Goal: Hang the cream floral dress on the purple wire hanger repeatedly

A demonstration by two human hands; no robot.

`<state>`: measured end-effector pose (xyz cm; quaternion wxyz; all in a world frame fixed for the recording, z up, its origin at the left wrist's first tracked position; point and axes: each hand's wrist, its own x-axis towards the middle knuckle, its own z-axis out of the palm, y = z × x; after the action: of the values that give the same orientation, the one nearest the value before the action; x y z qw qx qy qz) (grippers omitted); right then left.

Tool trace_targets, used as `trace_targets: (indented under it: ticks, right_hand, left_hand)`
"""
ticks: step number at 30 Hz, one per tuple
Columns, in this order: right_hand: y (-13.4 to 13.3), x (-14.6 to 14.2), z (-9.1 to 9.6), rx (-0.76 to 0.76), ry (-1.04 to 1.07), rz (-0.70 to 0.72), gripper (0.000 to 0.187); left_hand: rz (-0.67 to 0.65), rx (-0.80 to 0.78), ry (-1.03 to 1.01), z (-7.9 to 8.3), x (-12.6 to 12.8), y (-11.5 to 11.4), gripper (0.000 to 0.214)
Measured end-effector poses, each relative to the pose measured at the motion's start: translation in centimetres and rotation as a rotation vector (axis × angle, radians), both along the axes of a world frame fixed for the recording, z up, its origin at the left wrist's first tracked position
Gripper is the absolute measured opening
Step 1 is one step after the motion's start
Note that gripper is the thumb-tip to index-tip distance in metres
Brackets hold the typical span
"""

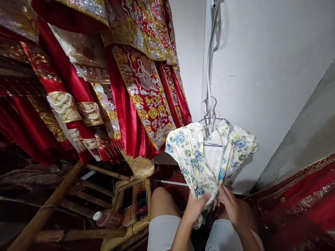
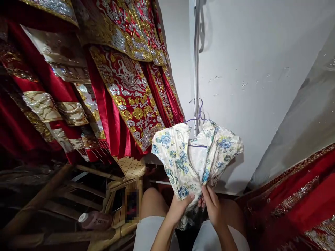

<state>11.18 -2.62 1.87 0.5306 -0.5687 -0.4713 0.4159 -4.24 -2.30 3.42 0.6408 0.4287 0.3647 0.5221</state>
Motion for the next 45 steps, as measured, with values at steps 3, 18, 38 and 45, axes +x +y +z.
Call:
trace_targets:
  ticks: [3, 18, 38, 45]
  right_hand:
    - [0.4, 0.1, 2.0, -0.067, -0.089, 0.143, 0.057]
    - [0.2, 0.1, 1.6, 0.138, -0.139, -0.118, 0.041]
    - [-0.6, -0.4, 6.0, 0.200, -0.481, 0.210, 0.027]
    - [4.2, 2.8, 9.8, 0.351, -0.737, 0.038, 0.029]
  left_hand:
    - [-0.013, 0.047, 0.035, 0.6, 0.1, -0.2, 0.074]
    - [0.051, 0.146, 0.159, 0.7, 1.9, -1.5, 0.052]
    - [0.296, 0.593, 0.735, -1.1, 0.6, 0.9, 0.013]
    - [0.073, 0.759, 0.918, 0.3, -0.1, 2.1, 0.020]
